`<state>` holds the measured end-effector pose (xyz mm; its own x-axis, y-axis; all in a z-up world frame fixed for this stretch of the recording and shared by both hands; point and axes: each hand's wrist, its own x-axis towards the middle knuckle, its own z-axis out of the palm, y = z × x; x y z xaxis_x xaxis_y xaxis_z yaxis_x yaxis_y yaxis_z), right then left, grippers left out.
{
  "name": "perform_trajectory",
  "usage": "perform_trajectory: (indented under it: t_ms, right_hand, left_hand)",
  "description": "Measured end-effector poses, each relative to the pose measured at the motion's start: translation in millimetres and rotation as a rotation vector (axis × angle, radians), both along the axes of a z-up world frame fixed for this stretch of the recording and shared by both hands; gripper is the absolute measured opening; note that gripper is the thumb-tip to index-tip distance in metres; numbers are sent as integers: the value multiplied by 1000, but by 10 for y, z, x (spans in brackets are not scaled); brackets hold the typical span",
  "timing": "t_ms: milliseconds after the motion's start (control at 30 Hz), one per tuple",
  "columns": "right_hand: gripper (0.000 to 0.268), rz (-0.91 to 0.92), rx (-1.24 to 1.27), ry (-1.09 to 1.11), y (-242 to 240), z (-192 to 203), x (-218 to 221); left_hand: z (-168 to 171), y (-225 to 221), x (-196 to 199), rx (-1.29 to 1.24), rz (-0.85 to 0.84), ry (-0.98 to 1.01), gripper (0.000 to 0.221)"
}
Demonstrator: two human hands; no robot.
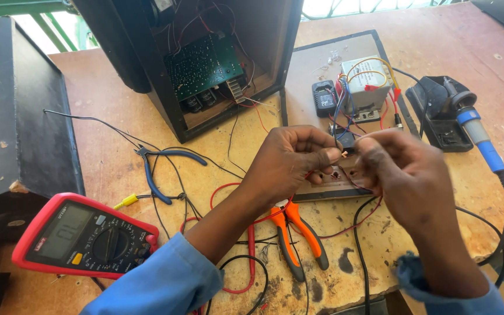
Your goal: Stripping, twisting, and soldering wires to electronic components during a repair task.
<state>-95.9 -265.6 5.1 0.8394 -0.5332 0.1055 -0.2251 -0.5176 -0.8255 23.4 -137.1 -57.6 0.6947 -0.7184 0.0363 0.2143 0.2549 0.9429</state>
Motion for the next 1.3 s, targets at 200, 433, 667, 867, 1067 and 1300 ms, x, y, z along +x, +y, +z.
perform_trajectory:
  t_ms: [200,433,667,867,1067,1300]
  right_hand:
    - [21,191,-704,-522,32,-315,-135]
    - [14,215,-831,-605,-26,-448,-44]
    - [9,150,-808,-532,-11,-526,15]
    - [19,-5,-54,-61,105,-138,49]
    - [14,278,825,139,-426,-242,192]
    - [21,287,-818,-470,-59,-288,-99]
  left_hand:
    - [13,12,-12,-15,-25,49,16]
    - [46,25,-40,-41,-41,81,15]
    - [-15,-10,-49,-30,-17,58,15]
    - [69,49,-60,19,-40,-148,4]
    - [46,41,20,-47,-83,-77,13]
    - [97,67,31,-30,-62,34,15]
